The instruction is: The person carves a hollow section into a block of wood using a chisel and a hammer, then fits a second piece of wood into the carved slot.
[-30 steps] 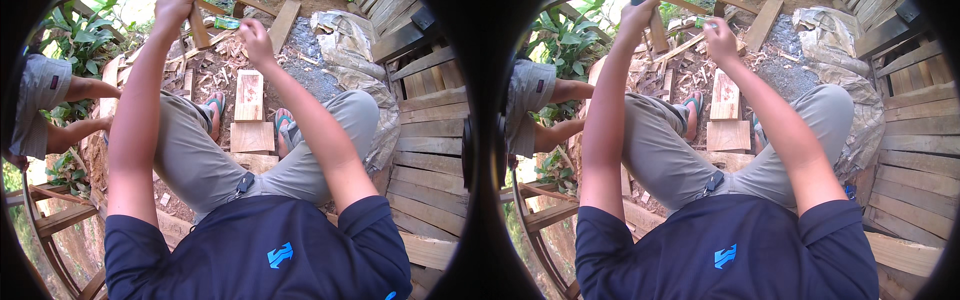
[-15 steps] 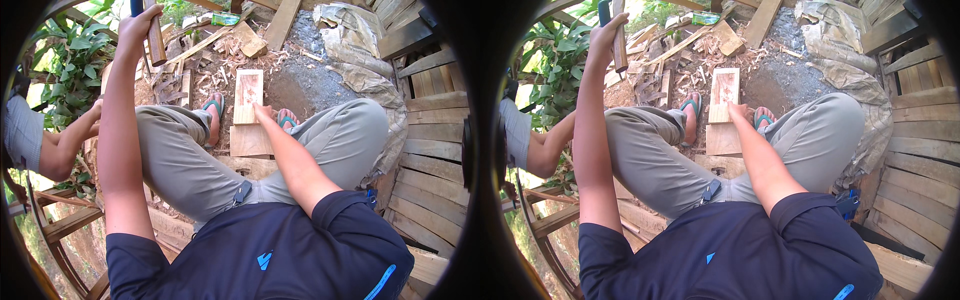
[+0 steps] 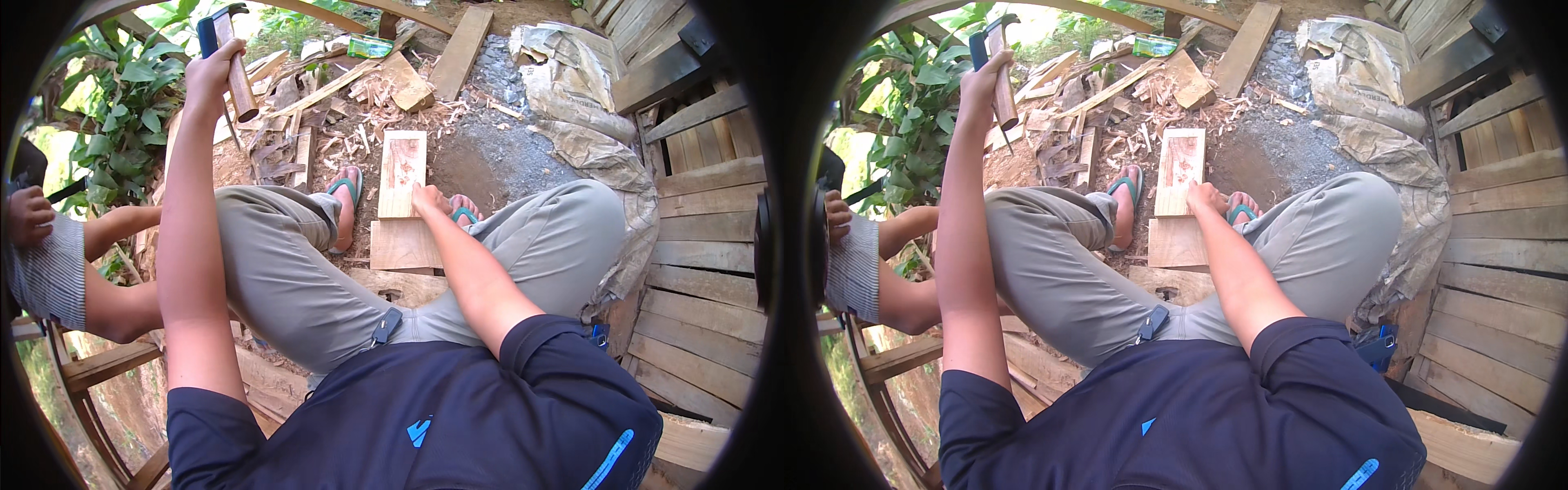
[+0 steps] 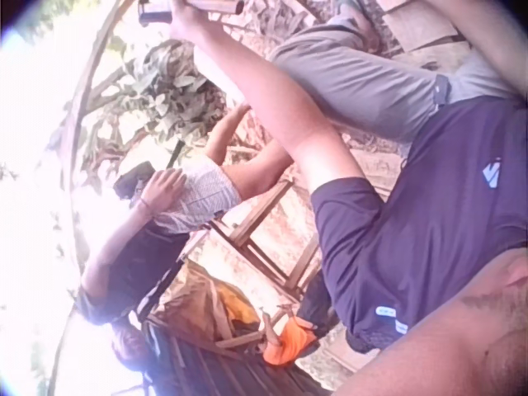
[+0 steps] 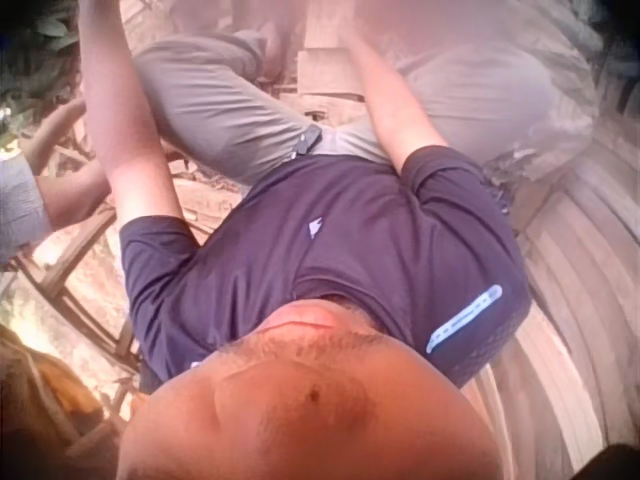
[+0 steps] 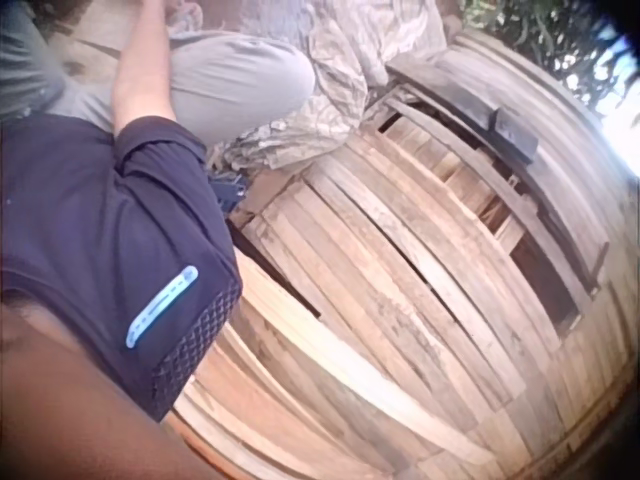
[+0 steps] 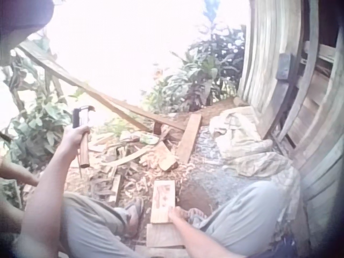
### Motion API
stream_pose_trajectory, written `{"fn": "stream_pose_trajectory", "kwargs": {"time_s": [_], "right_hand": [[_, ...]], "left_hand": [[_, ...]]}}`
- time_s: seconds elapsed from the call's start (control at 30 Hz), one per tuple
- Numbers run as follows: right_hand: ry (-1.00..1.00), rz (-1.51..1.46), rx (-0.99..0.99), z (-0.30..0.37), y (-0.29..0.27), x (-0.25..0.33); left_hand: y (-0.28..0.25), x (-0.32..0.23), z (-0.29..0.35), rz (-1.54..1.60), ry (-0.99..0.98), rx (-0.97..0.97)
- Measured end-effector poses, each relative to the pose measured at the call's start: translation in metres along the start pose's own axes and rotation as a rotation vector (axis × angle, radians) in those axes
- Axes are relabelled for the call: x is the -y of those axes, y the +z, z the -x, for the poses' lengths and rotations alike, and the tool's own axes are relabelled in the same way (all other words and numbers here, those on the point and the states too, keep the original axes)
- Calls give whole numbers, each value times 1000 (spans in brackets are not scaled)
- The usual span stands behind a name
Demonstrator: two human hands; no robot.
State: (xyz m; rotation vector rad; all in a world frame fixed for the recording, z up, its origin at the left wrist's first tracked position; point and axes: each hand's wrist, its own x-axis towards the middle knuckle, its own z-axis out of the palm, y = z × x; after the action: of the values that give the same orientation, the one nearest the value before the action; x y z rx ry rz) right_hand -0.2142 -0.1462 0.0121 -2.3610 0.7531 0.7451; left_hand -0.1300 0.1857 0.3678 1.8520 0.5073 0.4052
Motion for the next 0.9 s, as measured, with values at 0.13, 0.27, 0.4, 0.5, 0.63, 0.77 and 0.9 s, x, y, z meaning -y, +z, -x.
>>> {"fn": "stream_pose_trajectory", "kwargs": {"time_s": [0.13, 0.27, 0.4, 0.5, 0.63, 0.77, 0.9], "right_hand": [[-17, -62, -10, 2, 1, 2], [-253, -317, -67, -37, 21, -6], [-333, -480, -175, -138, -28, -71], [1, -508, 352, -67, 12, -35], [-36, -580, 487, -62, -20, -61], [-44, -743, 589, -52, -35, -57], [-107, -972, 582, -50, -52, -44]], "left_hand": [[-10, 7, 0, -47, -3, -24], [-20, 11, -1, -23, -10, -53], [22, -17, -2, 18, 39, 39], [-33, 25, -10, -126, -11, -47], [-18, 14, -1, -86, -6, 12], [-13, 23, -13, -48, 54, -2], [-5, 22, -16, -74, 60, 35]]}}
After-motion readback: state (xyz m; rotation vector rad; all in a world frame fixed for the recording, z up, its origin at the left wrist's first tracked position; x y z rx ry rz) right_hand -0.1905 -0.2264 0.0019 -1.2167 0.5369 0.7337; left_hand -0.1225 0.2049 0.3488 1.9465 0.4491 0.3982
